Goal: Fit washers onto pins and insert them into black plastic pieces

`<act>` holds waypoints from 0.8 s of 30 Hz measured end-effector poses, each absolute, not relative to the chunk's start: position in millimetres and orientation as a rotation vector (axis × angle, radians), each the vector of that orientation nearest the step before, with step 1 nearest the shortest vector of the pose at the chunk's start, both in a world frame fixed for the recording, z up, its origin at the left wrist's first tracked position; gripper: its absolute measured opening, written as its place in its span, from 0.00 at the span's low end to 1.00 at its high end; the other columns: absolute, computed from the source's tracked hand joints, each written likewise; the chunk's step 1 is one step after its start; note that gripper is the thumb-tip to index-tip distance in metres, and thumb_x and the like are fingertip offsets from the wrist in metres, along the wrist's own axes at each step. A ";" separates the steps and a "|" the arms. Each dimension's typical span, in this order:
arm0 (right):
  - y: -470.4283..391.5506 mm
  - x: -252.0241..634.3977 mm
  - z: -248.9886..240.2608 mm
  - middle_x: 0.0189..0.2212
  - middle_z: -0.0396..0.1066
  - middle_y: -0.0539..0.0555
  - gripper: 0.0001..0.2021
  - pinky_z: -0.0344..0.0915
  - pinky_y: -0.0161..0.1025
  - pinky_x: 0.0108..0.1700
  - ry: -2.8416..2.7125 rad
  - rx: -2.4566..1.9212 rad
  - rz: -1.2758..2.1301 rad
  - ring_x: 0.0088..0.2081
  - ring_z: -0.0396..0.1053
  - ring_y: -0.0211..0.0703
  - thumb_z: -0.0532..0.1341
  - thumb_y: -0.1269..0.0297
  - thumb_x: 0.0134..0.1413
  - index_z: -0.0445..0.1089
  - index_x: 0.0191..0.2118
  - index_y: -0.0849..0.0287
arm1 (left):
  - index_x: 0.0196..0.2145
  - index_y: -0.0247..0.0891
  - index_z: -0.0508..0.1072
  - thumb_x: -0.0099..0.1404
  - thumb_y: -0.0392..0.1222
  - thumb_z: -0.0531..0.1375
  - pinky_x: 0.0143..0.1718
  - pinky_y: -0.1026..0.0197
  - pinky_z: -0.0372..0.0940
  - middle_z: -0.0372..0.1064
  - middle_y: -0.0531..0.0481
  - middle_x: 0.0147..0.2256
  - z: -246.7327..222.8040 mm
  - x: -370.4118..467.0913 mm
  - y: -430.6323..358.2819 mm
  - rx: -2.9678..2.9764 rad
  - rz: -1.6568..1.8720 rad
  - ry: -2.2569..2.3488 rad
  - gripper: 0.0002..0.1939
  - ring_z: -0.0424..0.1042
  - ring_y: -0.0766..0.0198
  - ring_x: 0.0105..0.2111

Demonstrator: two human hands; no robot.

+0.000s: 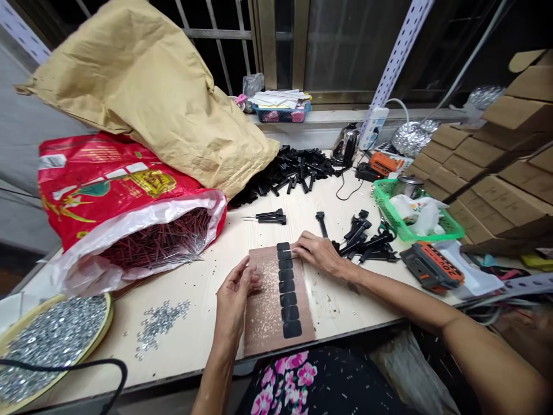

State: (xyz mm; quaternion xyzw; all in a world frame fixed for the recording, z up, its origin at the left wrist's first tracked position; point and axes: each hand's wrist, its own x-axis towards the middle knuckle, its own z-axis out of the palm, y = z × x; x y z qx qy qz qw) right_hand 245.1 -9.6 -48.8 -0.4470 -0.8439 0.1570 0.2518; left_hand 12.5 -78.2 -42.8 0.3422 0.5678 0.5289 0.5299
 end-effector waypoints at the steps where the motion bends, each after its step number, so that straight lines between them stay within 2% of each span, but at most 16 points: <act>1: -5.7 251.5 -52.5 0.36 0.67 0.53 0.12 0.58 0.34 0.32 -2.328 -1.237 0.366 0.34 0.65 0.37 0.51 0.61 0.65 0.70 0.37 0.58 | 0.53 0.34 0.67 0.55 0.52 0.64 0.33 0.62 0.68 0.72 0.48 0.37 -46.1 14.2 -77.2 0.836 1.250 1.372 0.31 0.69 0.69 0.28; 7: -3.3 258.7 -76.4 0.32 0.67 0.54 0.14 0.58 0.34 0.31 -2.490 -1.126 0.155 0.35 0.62 0.38 0.50 0.62 0.65 0.69 0.34 0.62 | 0.52 0.35 0.68 0.57 0.55 0.60 0.33 0.63 0.66 0.71 0.48 0.36 -67.6 26.5 -75.3 1.016 1.170 1.529 0.29 0.67 0.69 0.28; 12: -27.2 259.8 -86.3 0.27 0.63 0.49 0.14 0.57 0.31 0.29 -2.757 -0.574 0.159 0.30 0.57 0.34 0.47 0.68 0.67 0.67 0.34 0.61 | 0.52 0.38 0.68 0.60 0.55 0.58 0.33 0.62 0.65 0.70 0.50 0.34 -78.8 33.0 -78.9 1.143 1.196 1.672 0.27 0.67 0.68 0.26; 17: -14.4 259.8 -73.5 0.25 0.60 0.50 0.15 0.55 0.29 0.24 -2.632 -0.909 0.126 0.28 0.56 0.34 0.45 0.70 0.66 0.64 0.31 0.64 | 0.52 0.40 0.69 0.62 0.54 0.56 0.32 0.63 0.65 0.69 0.51 0.34 -79.2 35.6 -79.9 1.228 1.194 1.738 0.24 0.66 0.68 0.25; 21: -20.7 254.6 -68.3 0.27 0.61 0.49 0.14 0.54 0.28 0.25 -2.835 -0.285 0.212 0.30 0.56 0.33 0.45 0.72 0.66 0.63 0.31 0.62 | 0.51 0.40 0.70 0.62 0.54 0.56 0.31 0.63 0.65 0.68 0.51 0.33 -79.9 35.7 -80.3 1.231 1.217 1.732 0.23 0.66 0.68 0.25; 24: -23.3 253.4 -65.2 0.27 0.60 0.49 0.15 0.54 0.29 0.25 -2.806 -0.539 0.250 0.29 0.56 0.33 0.42 0.72 0.66 0.63 0.32 0.62 | 0.51 0.39 0.70 0.62 0.54 0.56 0.30 0.63 0.65 0.68 0.50 0.34 -82.4 35.4 -80.8 1.216 1.239 1.735 0.23 0.67 0.68 0.26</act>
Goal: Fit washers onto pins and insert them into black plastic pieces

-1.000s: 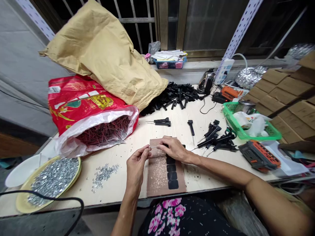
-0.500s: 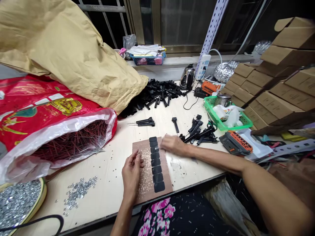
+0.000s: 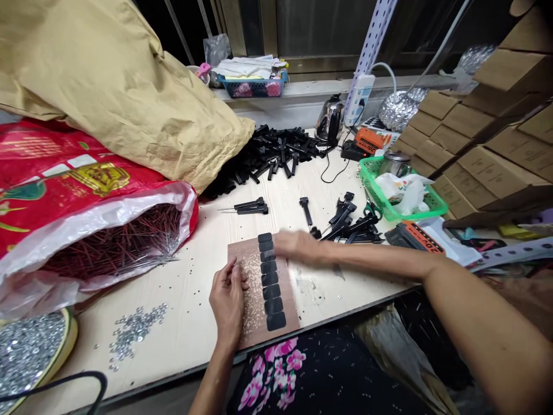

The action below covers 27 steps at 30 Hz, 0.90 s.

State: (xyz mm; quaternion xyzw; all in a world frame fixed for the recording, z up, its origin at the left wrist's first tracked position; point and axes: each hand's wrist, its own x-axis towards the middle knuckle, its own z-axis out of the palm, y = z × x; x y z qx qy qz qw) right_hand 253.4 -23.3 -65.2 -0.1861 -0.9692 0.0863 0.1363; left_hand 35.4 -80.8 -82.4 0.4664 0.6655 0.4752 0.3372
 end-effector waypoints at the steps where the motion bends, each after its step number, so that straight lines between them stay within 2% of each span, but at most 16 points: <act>1: -23.7 253.2 -64.8 0.27 0.60 0.50 0.16 0.54 0.30 0.25 -2.785 -0.622 0.248 0.29 0.56 0.34 0.41 0.72 0.67 0.63 0.33 0.63 | 0.51 0.39 0.70 0.62 0.54 0.56 0.31 0.63 0.65 0.68 0.50 0.35 -83.3 35.4 -80.9 1.216 1.240 1.738 0.23 0.67 0.68 0.26; 7: -38.3 251.9 -73.9 0.30 0.64 0.53 0.14 0.53 0.33 0.29 -2.780 -0.472 0.261 0.34 0.58 0.37 0.47 0.66 0.67 0.65 0.33 0.62 | 0.51 0.39 0.70 0.63 0.54 0.55 0.30 0.63 0.65 0.68 0.50 0.34 -83.6 37.0 -80.4 1.214 1.250 1.733 0.23 0.67 0.68 0.26; 10: -34.9 267.0 -68.3 0.32 0.66 0.53 0.13 0.56 0.33 0.32 -2.738 -0.634 0.325 0.34 0.59 0.37 0.48 0.64 0.66 0.67 0.36 0.62 | 0.50 0.39 0.70 0.62 0.54 0.55 0.30 0.63 0.66 0.68 0.51 0.34 -81.1 36.4 -81.6 1.208 1.249 1.731 0.23 0.66 0.69 0.25; 12: -22.9 286.1 -55.4 0.31 0.67 0.52 0.12 0.56 0.34 0.32 -2.796 -0.776 0.357 0.34 0.60 0.36 0.51 0.64 0.65 0.68 0.34 0.61 | 0.50 0.39 0.70 0.62 0.54 0.55 0.31 0.62 0.66 0.67 0.51 0.33 -79.9 34.8 -82.7 1.198 1.230 1.733 0.23 0.66 0.69 0.25; 14: -4.6 303.9 -39.3 0.28 0.67 0.51 0.10 0.54 0.35 0.30 -2.873 -0.954 0.319 0.32 0.61 0.37 0.56 0.63 0.61 0.70 0.30 0.60 | 0.50 0.39 0.70 0.63 0.54 0.55 0.31 0.62 0.65 0.67 0.51 0.33 -80.1 33.0 -83.0 1.193 1.210 1.734 0.23 0.67 0.68 0.25; 16: 18.4 309.0 -26.4 0.29 0.69 0.51 0.09 0.53 0.36 0.30 -2.863 -1.111 0.212 0.32 0.61 0.39 0.59 0.60 0.58 0.72 0.30 0.58 | 0.50 0.39 0.70 0.63 0.54 0.55 0.30 0.62 0.65 0.67 0.52 0.33 -81.6 32.3 -82.0 1.190 1.210 1.725 0.22 0.67 0.68 0.26; 19: 58.6 279.3 -22.2 0.34 0.71 0.54 0.12 0.56 0.37 0.34 -2.688 -1.219 0.071 0.35 0.62 0.41 0.54 0.59 0.62 0.73 0.36 0.58 | 0.49 0.39 0.71 0.62 0.55 0.56 0.29 0.62 0.65 0.66 0.52 0.31 -83.2 34.0 -81.2 1.168 1.237 1.685 0.23 0.66 0.67 0.25; 23: 112.9 198.7 -38.2 0.40 0.71 0.55 0.17 0.57 0.36 0.39 -2.675 -1.335 0.050 0.43 0.62 0.43 0.47 0.60 0.67 0.72 0.42 0.58 | 0.47 0.38 0.72 0.62 0.54 0.56 0.29 0.61 0.66 0.68 0.49 0.33 -76.7 29.4 -92.5 1.144 1.281 1.647 0.22 0.68 0.64 0.27; 27: 146.0 140.6 -56.8 0.43 0.70 0.58 0.13 0.57 0.38 0.42 -2.810 -1.371 0.093 0.45 0.62 0.46 0.50 0.66 0.64 0.70 0.46 0.59 | 0.46 0.41 0.72 0.63 0.51 0.55 0.32 0.60 0.66 0.70 0.47 0.37 -65.0 -12.6 -120.2 1.286 1.321 1.919 0.18 0.70 0.63 0.30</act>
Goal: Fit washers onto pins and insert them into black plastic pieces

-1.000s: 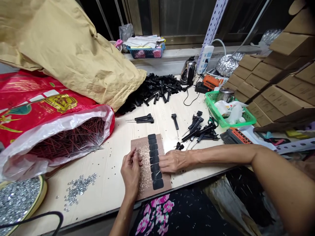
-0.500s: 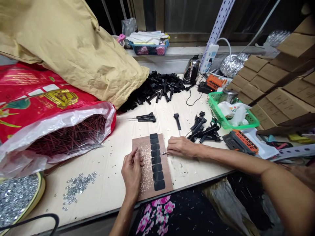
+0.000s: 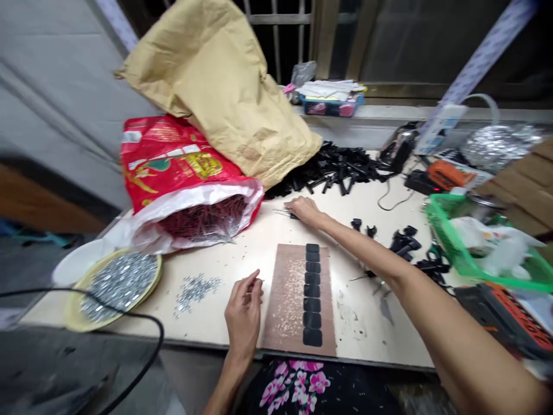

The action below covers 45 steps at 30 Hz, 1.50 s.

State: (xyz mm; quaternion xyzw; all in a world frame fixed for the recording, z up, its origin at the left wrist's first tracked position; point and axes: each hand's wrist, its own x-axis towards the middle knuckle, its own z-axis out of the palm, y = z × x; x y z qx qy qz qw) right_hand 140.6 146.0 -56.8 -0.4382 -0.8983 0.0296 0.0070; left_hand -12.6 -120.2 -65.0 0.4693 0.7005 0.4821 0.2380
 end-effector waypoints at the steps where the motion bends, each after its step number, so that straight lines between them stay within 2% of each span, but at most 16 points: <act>1: 150.5 132.9 -60.9 0.42 0.69 0.60 0.13 0.57 0.38 0.42 -2.829 -1.357 0.100 0.45 0.62 0.47 0.51 0.69 0.63 0.71 0.45 0.61 | 0.46 0.41 0.73 0.63 0.50 0.55 0.34 0.59 0.66 0.70 0.47 0.39 -63.4 -29.6 -128.4 1.324 1.329 2.036 0.17 0.70 0.62 0.32; 4: 157.7 122.0 -70.3 0.42 0.68 0.64 0.13 0.57 0.39 0.40 -2.856 -1.345 0.082 0.44 0.63 0.50 0.50 0.74 0.60 0.71 0.42 0.66 | 0.44 0.42 0.74 0.65 0.49 0.53 0.40 0.56 0.64 0.70 0.45 0.40 -63.9 -83.7 -151.2 1.438 1.265 2.378 0.16 0.70 0.57 0.37; 8: 154.2 124.8 -69.2 0.43 0.67 0.64 0.14 0.58 0.39 0.38 -2.829 -1.368 0.010 0.45 0.63 0.51 0.48 0.72 0.61 0.69 0.45 0.67 | 0.44 0.41 0.74 0.67 0.47 0.50 0.44 0.53 0.61 0.70 0.43 0.38 -71.4 -127.4 -160.8 1.683 1.087 2.503 0.16 0.68 0.54 0.39; 15: 115.3 145.0 -43.7 0.42 0.66 0.58 0.16 0.60 0.36 0.38 -2.460 -1.220 -0.101 0.44 0.64 0.45 0.47 0.70 0.61 0.67 0.49 0.60 | 0.38 0.45 0.76 0.67 0.44 0.50 0.33 0.55 0.58 0.69 0.42 0.34 -80.9 -124.8 -125.7 2.010 0.653 2.459 0.14 0.61 0.52 0.37; 19: 75.0 153.3 -34.5 0.40 0.68 0.57 0.14 0.63 0.36 0.37 -2.394 -1.028 -0.002 0.42 0.66 0.44 0.50 0.67 0.62 0.70 0.47 0.57 | 0.32 0.44 0.76 0.66 0.41 0.50 0.31 0.55 0.57 0.68 0.42 0.33 -83.5 -128.7 -112.3 2.104 0.546 2.386 0.14 0.60 0.52 0.35; 24: 30.7 152.8 -32.2 0.40 0.70 0.55 0.12 0.65 0.36 0.38 -2.413 -0.941 0.182 0.40 0.68 0.41 0.51 0.63 0.64 0.71 0.44 0.57 | 0.27 0.42 0.74 0.62 0.41 0.54 0.36 0.54 0.59 0.68 0.43 0.30 -78.3 -135.7 -105.5 2.016 0.685 2.236 0.10 0.62 0.53 0.35; 28: 4.7 137.7 -30.9 0.40 0.69 0.54 0.12 0.65 0.34 0.36 -2.406 -0.902 0.355 0.36 0.69 0.38 0.52 0.63 0.64 0.72 0.44 0.57 | 0.26 0.41 0.73 0.57 0.47 0.58 0.36 0.54 0.60 0.69 0.46 0.28 -71.1 -130.0 -101.4 1.632 1.004 2.161 0.08 0.64 0.55 0.32; 31: -11.5 120.8 -28.7 0.39 0.69 0.54 0.12 0.65 0.33 0.34 -2.408 -0.810 0.438 0.35 0.68 0.37 0.52 0.64 0.64 0.72 0.45 0.57 | 0.29 0.37 0.72 0.53 0.51 0.62 0.33 0.57 0.61 0.70 0.47 0.28 -61.3 -109.8 -96.0 1.041 1.340 1.912 0.14 0.65 0.62 0.27; 34: -21.5 107.3 -27.2 0.37 0.69 0.53 0.13 0.64 0.32 0.35 -2.427 -0.749 0.471 0.35 0.68 0.36 0.52 0.66 0.64 0.71 0.48 0.56 | 0.30 0.33 0.71 0.47 0.51 0.67 0.30 0.61 0.62 0.70 0.48 0.28 -47.8 -81.4 -89.0 0.621 1.554 1.576 0.19 0.65 0.67 0.25; 41: -25.0 110.9 -24.6 0.38 0.69 0.52 0.13 0.62 0.31 0.38 -2.419 -0.805 0.439 0.37 0.68 0.36 0.52 0.67 0.64 0.69 0.50 0.55 | 0.30 0.32 0.72 0.43 0.46 0.70 0.31 0.63 0.64 0.68 0.52 0.27 -27.8 -42.2 -79.4 0.523 1.682 1.322 0.19 0.66 0.71 0.25; 45: -26.6 118.2 -22.5 0.38 0.70 0.51 0.12 0.60 0.31 0.35 -2.409 -0.875 0.398 0.36 0.68 0.35 0.51 0.65 0.64 0.70 0.48 0.53 | 0.30 0.32 0.72 0.44 0.45 0.70 0.32 0.63 0.66 0.70 0.51 0.27 -27.2 -36.7 -78.3 0.541 1.674 1.300 0.18 0.67 0.71 0.26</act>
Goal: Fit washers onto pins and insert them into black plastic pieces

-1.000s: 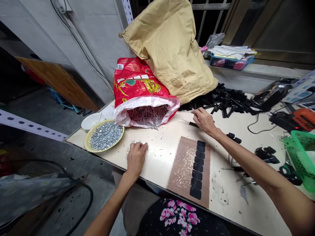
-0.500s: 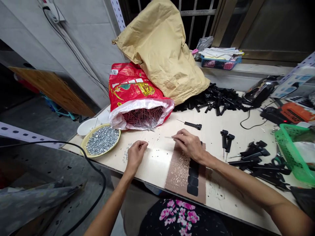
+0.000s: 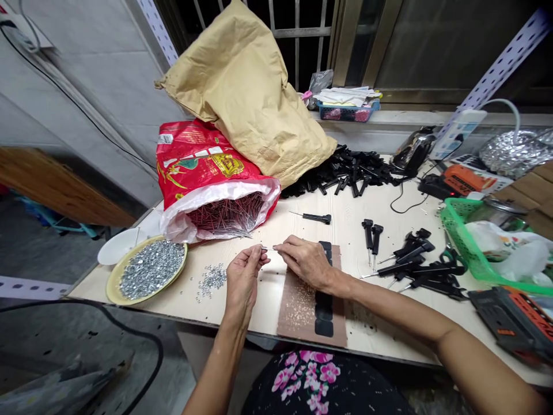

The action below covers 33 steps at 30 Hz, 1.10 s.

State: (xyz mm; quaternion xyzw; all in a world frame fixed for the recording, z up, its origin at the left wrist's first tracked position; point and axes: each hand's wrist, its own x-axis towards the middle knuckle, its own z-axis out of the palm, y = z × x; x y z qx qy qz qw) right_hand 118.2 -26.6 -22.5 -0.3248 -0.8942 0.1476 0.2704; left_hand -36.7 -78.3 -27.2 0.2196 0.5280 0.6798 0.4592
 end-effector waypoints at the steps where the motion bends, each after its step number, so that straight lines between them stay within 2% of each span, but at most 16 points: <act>1: -27.2 119.0 -22.5 0.38 0.70 0.51 0.12 0.60 0.31 0.34 -2.407 -0.894 0.380 0.35 0.68 0.35 0.51 0.65 0.64 0.70 0.47 0.53 | 0.30 0.32 0.72 0.44 0.45 0.70 0.32 0.63 0.66 0.70 0.51 0.27 -27.3 -35.7 -77.9 0.550 1.680 1.307 0.18 0.68 0.71 0.25; 5: -29.6 119.5 -24.5 0.36 0.70 0.51 0.11 0.58 0.32 0.32 -2.366 -0.970 0.300 0.33 0.68 0.36 0.53 0.64 0.63 0.70 0.46 0.55 | 0.32 0.32 0.73 0.45 0.44 0.70 0.32 0.62 0.66 0.70 0.52 0.27 -28.1 -31.8 -74.6 0.612 1.682 1.358 0.18 0.68 0.70 0.24; 12: -33.0 124.3 -25.5 0.32 0.70 0.52 0.11 0.55 0.35 0.32 -2.328 -1.008 0.038 0.33 0.65 0.37 0.51 0.66 0.64 0.70 0.39 0.58 | 0.35 0.32 0.75 0.47 0.45 0.69 0.33 0.61 0.67 0.72 0.49 0.33 -35.9 -26.1 -68.8 0.696 1.635 1.425 0.19 0.70 0.70 0.26; 18: -30.3 130.5 -35.1 0.28 0.69 0.52 0.13 0.52 0.37 0.32 -2.265 -1.022 -0.165 0.31 0.63 0.38 0.50 0.64 0.65 0.68 0.33 0.60 | 0.32 0.30 0.74 0.44 0.41 0.71 0.32 0.64 0.68 0.71 0.52 0.28 -36.6 -14.3 -63.0 0.581 1.624 1.346 0.18 0.69 0.71 0.24; 22: -29.1 134.0 -44.3 0.27 0.68 0.51 0.12 0.52 0.37 0.33 -2.225 -1.028 -0.204 0.30 0.63 0.38 0.51 0.63 0.65 0.68 0.32 0.60 | 0.32 0.30 0.74 0.45 0.41 0.70 0.32 0.64 0.68 0.71 0.52 0.27 -37.8 -8.7 -60.5 0.615 1.632 1.321 0.17 0.70 0.71 0.24; 27: -29.9 138.8 -45.8 0.29 0.69 0.52 0.14 0.52 0.37 0.33 -2.263 -1.038 -0.075 0.32 0.64 0.38 0.49 0.63 0.66 0.68 0.33 0.60 | 0.32 0.31 0.75 0.46 0.41 0.70 0.32 0.64 0.67 0.72 0.53 0.27 -40.8 -3.5 -60.2 0.626 1.616 1.329 0.16 0.70 0.71 0.23; 33: -26.8 157.7 -38.7 0.30 0.70 0.48 0.13 0.54 0.33 0.31 -2.203 -1.127 0.601 0.31 0.65 0.34 0.51 0.60 0.65 0.69 0.35 0.58 | 0.33 0.32 0.76 0.47 0.42 0.70 0.34 0.64 0.66 0.72 0.52 0.28 -45.2 9.1 -61.5 0.679 1.582 1.326 0.16 0.70 0.71 0.24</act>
